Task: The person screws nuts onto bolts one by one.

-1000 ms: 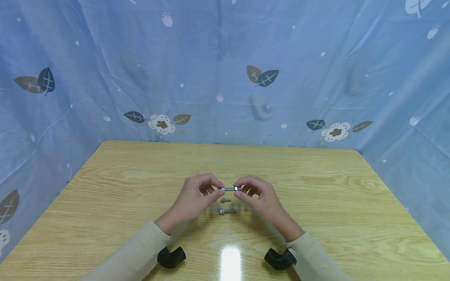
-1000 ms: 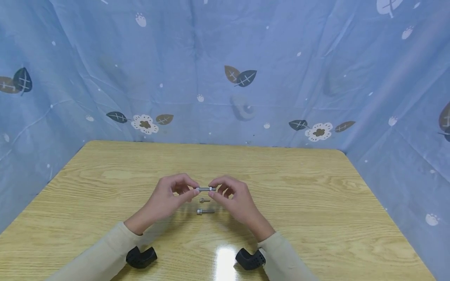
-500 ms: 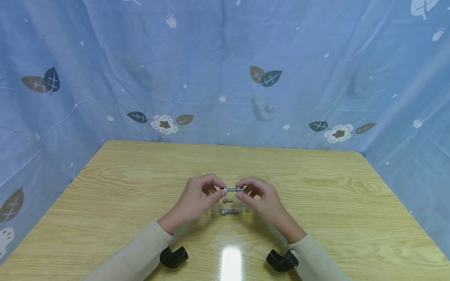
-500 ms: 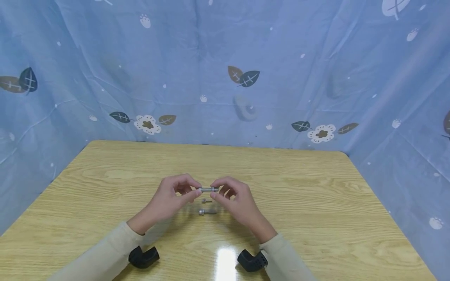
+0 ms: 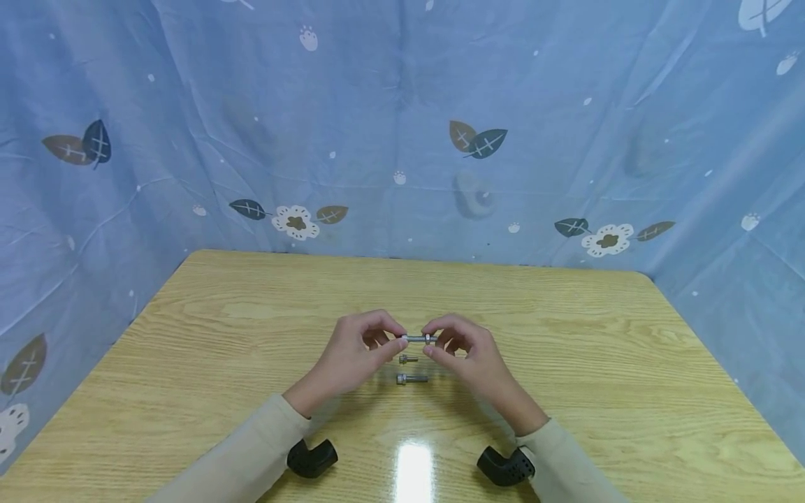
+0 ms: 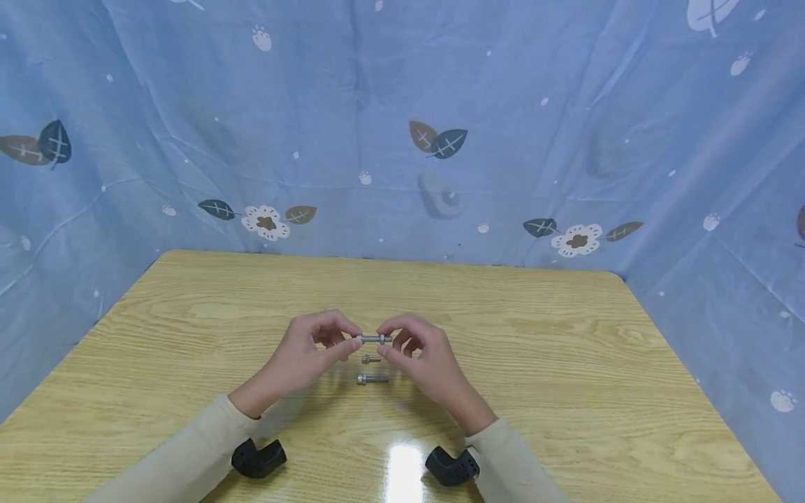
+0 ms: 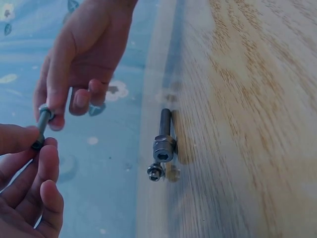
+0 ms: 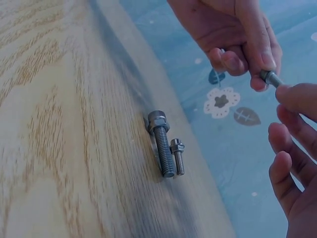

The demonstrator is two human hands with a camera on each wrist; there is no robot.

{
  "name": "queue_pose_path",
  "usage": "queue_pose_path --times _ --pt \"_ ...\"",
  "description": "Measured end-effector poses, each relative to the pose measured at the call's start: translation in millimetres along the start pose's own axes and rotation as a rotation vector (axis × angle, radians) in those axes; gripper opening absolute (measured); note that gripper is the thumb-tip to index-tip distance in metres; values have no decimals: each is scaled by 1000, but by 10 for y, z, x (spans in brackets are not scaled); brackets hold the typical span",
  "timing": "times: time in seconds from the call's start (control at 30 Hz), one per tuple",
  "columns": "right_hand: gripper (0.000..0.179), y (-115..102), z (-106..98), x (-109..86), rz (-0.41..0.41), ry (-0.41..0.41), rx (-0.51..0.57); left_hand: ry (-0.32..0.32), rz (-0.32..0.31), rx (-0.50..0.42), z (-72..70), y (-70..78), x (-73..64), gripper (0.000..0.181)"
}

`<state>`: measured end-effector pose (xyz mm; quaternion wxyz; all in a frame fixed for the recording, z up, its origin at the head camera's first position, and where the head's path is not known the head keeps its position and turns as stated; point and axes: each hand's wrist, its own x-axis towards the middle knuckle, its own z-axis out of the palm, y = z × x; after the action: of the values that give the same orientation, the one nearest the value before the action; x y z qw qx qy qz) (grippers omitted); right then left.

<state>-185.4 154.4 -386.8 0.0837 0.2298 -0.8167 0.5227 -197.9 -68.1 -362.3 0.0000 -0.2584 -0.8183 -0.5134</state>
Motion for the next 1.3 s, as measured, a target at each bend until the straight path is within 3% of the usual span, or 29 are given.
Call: queue_pose_path --times 0.3,0.47,0.6,0.97,1.3 --pt "14 -45 -8 -9 31 -5 -14 3 17 3 5 16 0 4" --pt "21 -34 -7 -15 -20 9 -4 4 12 10 7 12 -12 4" --pt "17 -25 -9 -20 -54 21 -3 7 16 9 14 8 -18 4" --pt "12 -24 -7 -26 -3 10 -36 0 21 3 23 24 -30 4" --pt "24 -9 2 -20 -59 5 15 10 17 14 22 18 -20 4"
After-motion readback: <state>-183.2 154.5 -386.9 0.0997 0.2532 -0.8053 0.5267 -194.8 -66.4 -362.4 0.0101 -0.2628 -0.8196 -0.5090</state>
